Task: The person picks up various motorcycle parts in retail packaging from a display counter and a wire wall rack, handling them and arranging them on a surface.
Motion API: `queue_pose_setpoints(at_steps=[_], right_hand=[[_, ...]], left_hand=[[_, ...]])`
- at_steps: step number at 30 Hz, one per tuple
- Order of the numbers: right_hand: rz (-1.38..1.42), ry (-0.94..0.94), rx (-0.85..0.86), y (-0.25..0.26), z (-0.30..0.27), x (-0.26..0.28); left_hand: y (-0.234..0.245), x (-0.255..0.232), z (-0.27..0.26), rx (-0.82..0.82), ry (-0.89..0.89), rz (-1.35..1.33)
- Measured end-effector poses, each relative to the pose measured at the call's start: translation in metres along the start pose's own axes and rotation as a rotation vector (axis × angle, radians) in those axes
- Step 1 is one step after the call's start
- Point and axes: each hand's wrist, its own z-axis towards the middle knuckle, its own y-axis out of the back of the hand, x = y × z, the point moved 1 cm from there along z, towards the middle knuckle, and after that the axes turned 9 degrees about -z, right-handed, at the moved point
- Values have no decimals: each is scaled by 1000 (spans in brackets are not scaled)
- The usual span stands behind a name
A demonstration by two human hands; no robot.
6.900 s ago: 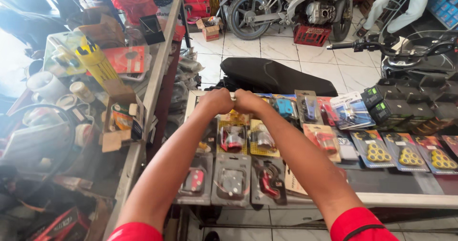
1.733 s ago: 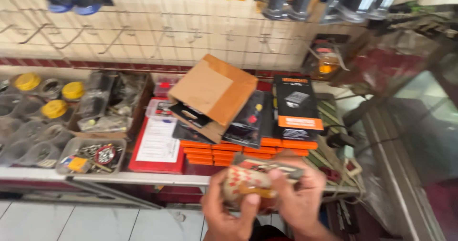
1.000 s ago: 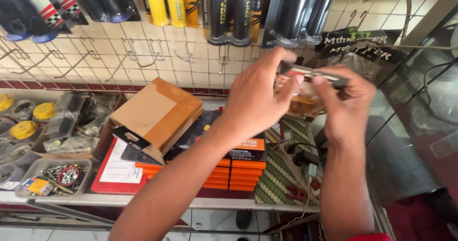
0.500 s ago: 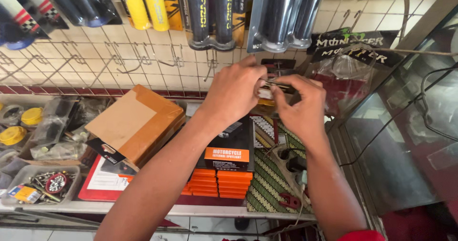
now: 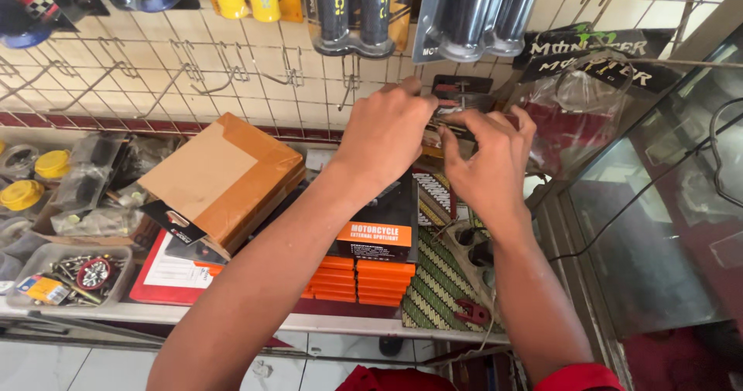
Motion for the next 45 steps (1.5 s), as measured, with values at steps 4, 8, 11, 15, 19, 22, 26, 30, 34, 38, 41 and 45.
queue_pose_setpoints(at_steps=[4, 8, 11, 15, 19, 22, 26, 30, 34, 38, 41, 45], right_hand=[[-49, -11, 5, -3, -1, 2], [-48, 1, 10, -10, -1, 1], [-86, 45, 19, -16, 2, 1], [-141, 118, 43, -23, 11, 1], [-190, 61, 195, -27, 20, 2], [-204, 141, 128, -28, 27, -1], [-194, 142, 231, -35, 39, -13], [-164, 92, 285, -37, 40, -24], [-78, 89, 231, -32, 36, -29], [-74, 99, 248, -28, 31, -31], [-120, 141, 272, -29, 27, -29], [-251, 243, 293, -32, 21, -23]], left_hand=[[-2, 2, 2, 0, -17, 58], [-3, 5, 1, 22, 11, 91], [-7, 11, 2, 43, 59, 167], [-20, 23, 7, 34, 105, 244], [-32, 30, 18, 41, 144, 302], [-37, 34, 26, 38, 147, 362], [-42, 45, 33, 102, 156, 408], [-46, 53, 36, 94, 144, 410], [-50, 57, 36, 43, 83, 460], [-51, 68, 41, 111, 129, 446], [-55, 73, 44, 107, 142, 434], [-59, 78, 47, 70, 98, 459]])
